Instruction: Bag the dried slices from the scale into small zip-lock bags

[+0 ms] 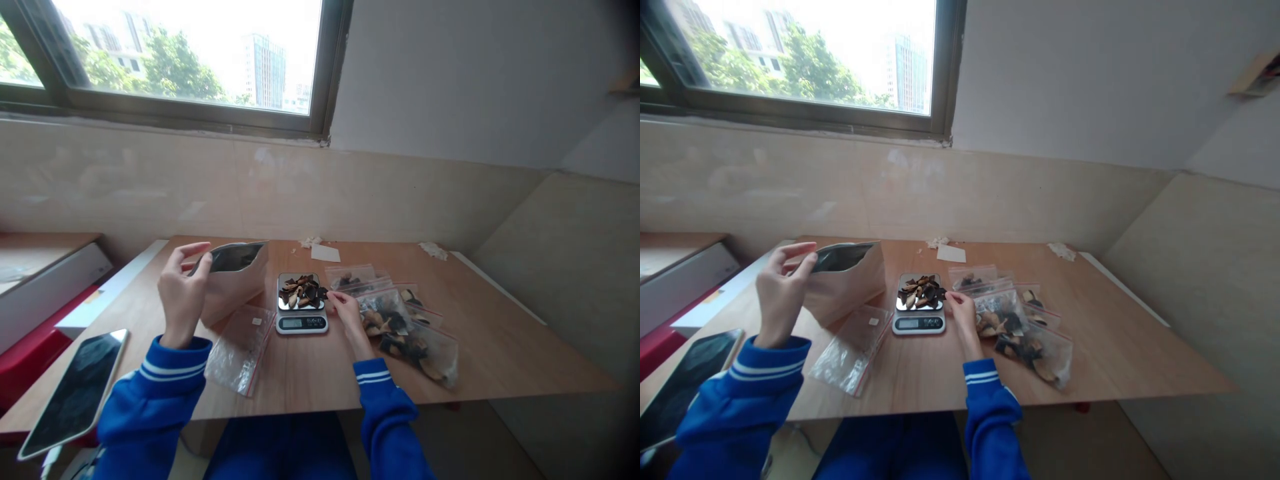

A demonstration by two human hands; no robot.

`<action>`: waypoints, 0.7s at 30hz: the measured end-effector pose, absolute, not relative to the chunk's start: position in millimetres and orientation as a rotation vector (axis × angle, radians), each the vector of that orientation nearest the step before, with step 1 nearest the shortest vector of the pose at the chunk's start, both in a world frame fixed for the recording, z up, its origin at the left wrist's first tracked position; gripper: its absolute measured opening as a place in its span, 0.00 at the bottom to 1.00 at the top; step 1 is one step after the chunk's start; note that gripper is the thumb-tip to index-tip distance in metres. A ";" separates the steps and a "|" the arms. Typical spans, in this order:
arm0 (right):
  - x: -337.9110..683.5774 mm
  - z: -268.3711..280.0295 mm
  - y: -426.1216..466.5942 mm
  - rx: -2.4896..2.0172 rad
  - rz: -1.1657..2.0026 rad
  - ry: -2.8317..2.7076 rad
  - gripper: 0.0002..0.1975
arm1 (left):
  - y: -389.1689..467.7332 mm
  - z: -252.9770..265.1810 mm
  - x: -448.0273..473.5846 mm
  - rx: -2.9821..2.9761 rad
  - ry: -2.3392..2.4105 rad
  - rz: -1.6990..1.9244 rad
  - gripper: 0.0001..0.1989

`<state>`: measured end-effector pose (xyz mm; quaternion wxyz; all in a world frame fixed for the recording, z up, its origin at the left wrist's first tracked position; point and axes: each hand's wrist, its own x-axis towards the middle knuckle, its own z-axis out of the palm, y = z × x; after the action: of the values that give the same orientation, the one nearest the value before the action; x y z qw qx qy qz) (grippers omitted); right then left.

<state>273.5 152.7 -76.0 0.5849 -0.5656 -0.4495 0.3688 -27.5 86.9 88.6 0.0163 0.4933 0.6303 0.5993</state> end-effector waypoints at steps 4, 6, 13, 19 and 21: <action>268.9 -80.5 160.5 -1.323 0.876 -1.079 0.24 | 105.6 84.7 -43.7 1.400 1.930 1.997 0.19; 266.8 -81.1 165.5 -1.328 0.855 -1.104 0.23 | 112.4 80.8 -51.1 1.344 1.935 2.031 0.21; 265.5 -77.4 159.2 -1.320 0.765 -1.230 0.19 | 119.5 55.4 -61.9 1.129 1.940 2.087 0.27; 264.7 -82.2 108.9 -1.328 0.468 -1.316 0.17 | 117.5 37.6 -62.4 1.055 1.778 2.073 0.32; 264.3 -87.1 94.5 -1.334 0.467 -1.299 0.17 | 117.0 32.2 -62.9 1.112 1.765 2.027 0.32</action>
<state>264.3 94.5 -87.1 0.5736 -0.5691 -0.5544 0.1994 -62.9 117.0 32.2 0.1162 0.3798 0.6026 0.6922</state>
